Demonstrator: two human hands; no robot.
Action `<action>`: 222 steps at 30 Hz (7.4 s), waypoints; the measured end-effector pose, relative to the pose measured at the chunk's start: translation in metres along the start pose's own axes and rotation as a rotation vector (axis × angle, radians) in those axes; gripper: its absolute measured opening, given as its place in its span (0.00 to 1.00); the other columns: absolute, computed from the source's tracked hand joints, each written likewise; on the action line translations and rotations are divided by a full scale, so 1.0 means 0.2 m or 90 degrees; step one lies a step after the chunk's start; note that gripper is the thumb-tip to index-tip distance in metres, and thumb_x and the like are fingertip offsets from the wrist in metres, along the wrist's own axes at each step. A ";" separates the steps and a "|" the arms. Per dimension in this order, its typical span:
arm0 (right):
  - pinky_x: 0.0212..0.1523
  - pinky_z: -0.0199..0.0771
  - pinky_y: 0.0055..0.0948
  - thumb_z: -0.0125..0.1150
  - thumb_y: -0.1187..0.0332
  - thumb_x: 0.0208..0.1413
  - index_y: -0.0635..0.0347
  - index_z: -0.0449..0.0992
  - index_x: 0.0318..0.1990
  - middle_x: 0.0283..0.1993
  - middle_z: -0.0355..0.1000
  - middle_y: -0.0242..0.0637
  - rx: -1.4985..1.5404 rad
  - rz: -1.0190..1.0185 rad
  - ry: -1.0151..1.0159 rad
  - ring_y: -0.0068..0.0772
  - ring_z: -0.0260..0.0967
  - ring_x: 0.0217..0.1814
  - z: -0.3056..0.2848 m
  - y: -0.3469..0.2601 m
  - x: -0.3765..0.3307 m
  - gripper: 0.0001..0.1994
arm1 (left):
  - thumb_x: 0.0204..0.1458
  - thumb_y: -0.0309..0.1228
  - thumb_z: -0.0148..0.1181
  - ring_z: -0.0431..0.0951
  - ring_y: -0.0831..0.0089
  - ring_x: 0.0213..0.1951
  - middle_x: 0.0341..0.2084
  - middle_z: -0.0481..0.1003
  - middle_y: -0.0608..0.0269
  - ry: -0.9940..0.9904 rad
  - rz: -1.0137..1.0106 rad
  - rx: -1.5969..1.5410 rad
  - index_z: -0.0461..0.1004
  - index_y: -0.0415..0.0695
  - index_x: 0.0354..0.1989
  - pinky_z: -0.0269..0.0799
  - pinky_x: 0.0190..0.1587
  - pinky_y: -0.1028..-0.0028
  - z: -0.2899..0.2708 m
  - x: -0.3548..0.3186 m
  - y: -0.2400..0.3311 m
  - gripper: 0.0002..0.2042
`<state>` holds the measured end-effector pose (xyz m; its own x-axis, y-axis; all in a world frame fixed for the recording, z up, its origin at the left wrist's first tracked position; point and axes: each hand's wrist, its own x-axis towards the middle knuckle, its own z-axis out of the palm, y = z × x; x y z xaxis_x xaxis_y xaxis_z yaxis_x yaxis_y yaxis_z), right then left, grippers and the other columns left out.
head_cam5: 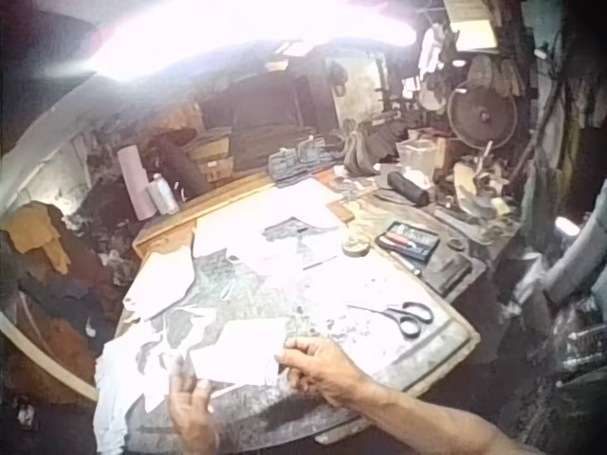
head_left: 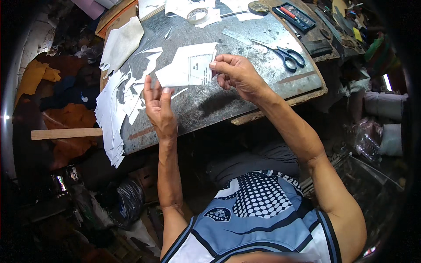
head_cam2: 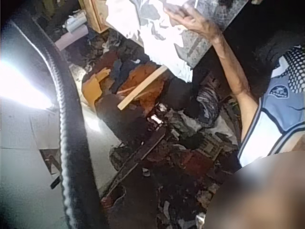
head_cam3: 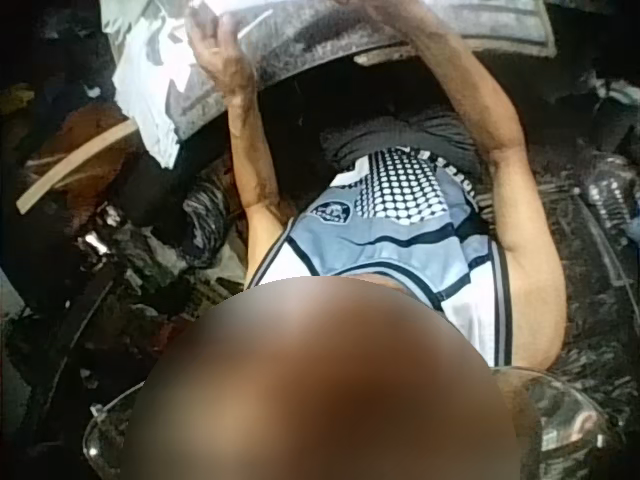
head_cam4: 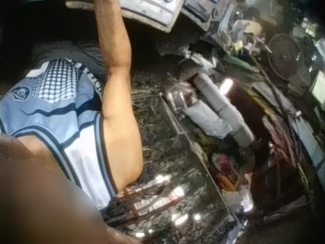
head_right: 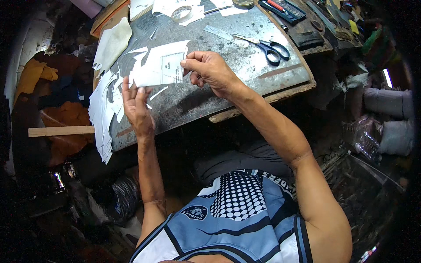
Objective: Marking and cutting out paper or synthetic material patterns for footwear manufacturing using a pen and a precision cutting tool.
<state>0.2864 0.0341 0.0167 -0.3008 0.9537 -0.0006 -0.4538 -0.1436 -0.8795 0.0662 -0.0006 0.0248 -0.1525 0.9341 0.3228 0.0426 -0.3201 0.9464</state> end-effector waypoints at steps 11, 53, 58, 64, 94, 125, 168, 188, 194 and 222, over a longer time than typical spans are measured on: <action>0.19 0.64 0.11 0.61 0.64 0.62 0.63 0.77 0.39 0.32 0.76 0.34 -0.039 -0.001 -0.003 0.11 0.69 0.23 0.02 0.02 -0.01 0.10 | 0.61 0.38 0.60 0.83 0.71 0.29 0.29 0.81 0.57 -0.091 -0.244 -0.210 0.78 0.35 0.39 0.78 0.31 0.75 0.13 -0.05 -0.02 0.14; 0.19 0.57 0.10 0.64 0.70 0.59 0.67 0.70 0.53 0.29 0.70 0.25 -0.219 0.050 0.081 0.09 0.61 0.22 -0.04 -0.01 -0.09 0.17 | 0.61 0.36 0.59 0.81 0.77 0.34 0.36 0.80 0.58 -0.171 -0.298 -0.175 0.74 0.34 0.50 0.79 0.39 0.76 0.10 0.11 -0.09 0.17; 0.25 0.64 0.14 0.62 0.70 0.59 0.68 0.70 0.55 0.29 0.72 0.27 -0.271 0.008 0.088 0.12 0.65 0.26 -0.04 0.00 -0.11 0.19 | 0.60 0.31 0.60 0.81 0.76 0.35 0.39 0.80 0.55 -0.161 -0.295 -0.161 0.64 0.31 0.62 0.80 0.38 0.78 0.08 0.08 -0.14 0.24; 0.26 0.69 0.23 0.63 0.70 0.57 0.66 0.72 0.56 0.30 0.75 0.34 -0.493 -0.056 0.117 0.21 0.68 0.26 -0.05 -0.02 -0.17 0.20 | 0.57 0.31 0.63 0.79 0.79 0.31 0.33 0.79 0.59 -0.220 -0.274 0.042 0.60 0.31 0.66 0.75 0.32 0.82 0.06 0.14 -0.16 0.31; 0.49 0.74 0.51 0.55 0.66 0.58 0.61 0.78 0.48 0.44 0.77 0.49 -1.317 -0.211 0.099 0.51 0.75 0.47 -0.62 -0.26 0.19 0.14 | 0.55 0.29 0.61 0.68 0.57 0.64 0.58 0.73 0.54 -0.383 0.147 0.523 0.81 0.44 0.48 0.64 0.65 0.61 0.00 0.34 -0.29 0.12; 0.58 0.61 0.44 0.64 0.67 0.48 0.53 0.77 0.48 0.50 0.69 0.41 -1.050 -0.349 -0.259 0.44 0.64 0.58 -0.15 -0.02 -0.07 0.17 | 0.49 0.34 0.66 0.52 0.47 0.72 0.66 0.64 0.51 -0.518 0.156 0.469 0.84 0.52 0.42 0.41 0.72 0.48 -0.05 0.36 -0.33 0.11; 0.46 0.75 0.22 0.59 0.73 0.61 0.67 0.77 0.50 0.42 0.79 0.38 -0.514 -0.099 -0.130 0.22 0.75 0.43 -0.06 -0.01 0.00 0.11 | 0.57 0.38 0.60 0.56 0.58 0.71 0.66 0.65 0.61 -0.498 0.300 0.493 0.81 0.53 0.50 0.47 0.73 0.55 -0.11 0.40 -0.49 0.14; 0.33 0.74 0.21 0.63 0.70 0.57 0.61 0.81 0.42 0.31 0.78 0.34 -0.542 -0.101 -0.092 0.18 0.74 0.30 0.02 0.11 0.09 0.08 | 0.52 0.33 0.62 0.54 0.56 0.72 0.68 0.63 0.59 -0.546 0.279 0.443 0.82 0.53 0.47 0.44 0.73 0.53 -0.14 0.43 -0.47 0.13; 0.35 0.75 0.24 0.63 0.70 0.56 0.62 0.81 0.41 0.34 0.79 0.36 -0.585 -0.103 -0.099 0.22 0.76 0.33 0.00 0.11 0.09 0.08 | 0.49 0.32 0.62 0.50 0.53 0.73 0.69 0.61 0.59 -0.575 0.269 0.420 0.82 0.54 0.48 0.40 0.73 0.51 -0.15 0.44 -0.48 0.16; 0.46 0.73 0.34 0.66 0.68 0.54 0.59 0.82 0.41 0.39 0.80 0.39 -0.692 -0.184 -0.153 0.37 0.79 0.40 0.01 0.13 0.11 0.08 | 0.46 0.35 0.61 0.48 0.54 0.74 0.70 0.59 0.59 -0.563 0.272 0.456 0.81 0.53 0.45 0.36 0.74 0.49 -0.15 0.42 -0.51 0.16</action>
<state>0.2670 0.0500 -0.0051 -0.5088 0.8217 0.2568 0.3958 0.4882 -0.7778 0.0186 0.1055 -0.0440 0.7212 0.6497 0.2403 0.5035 -0.7299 0.4622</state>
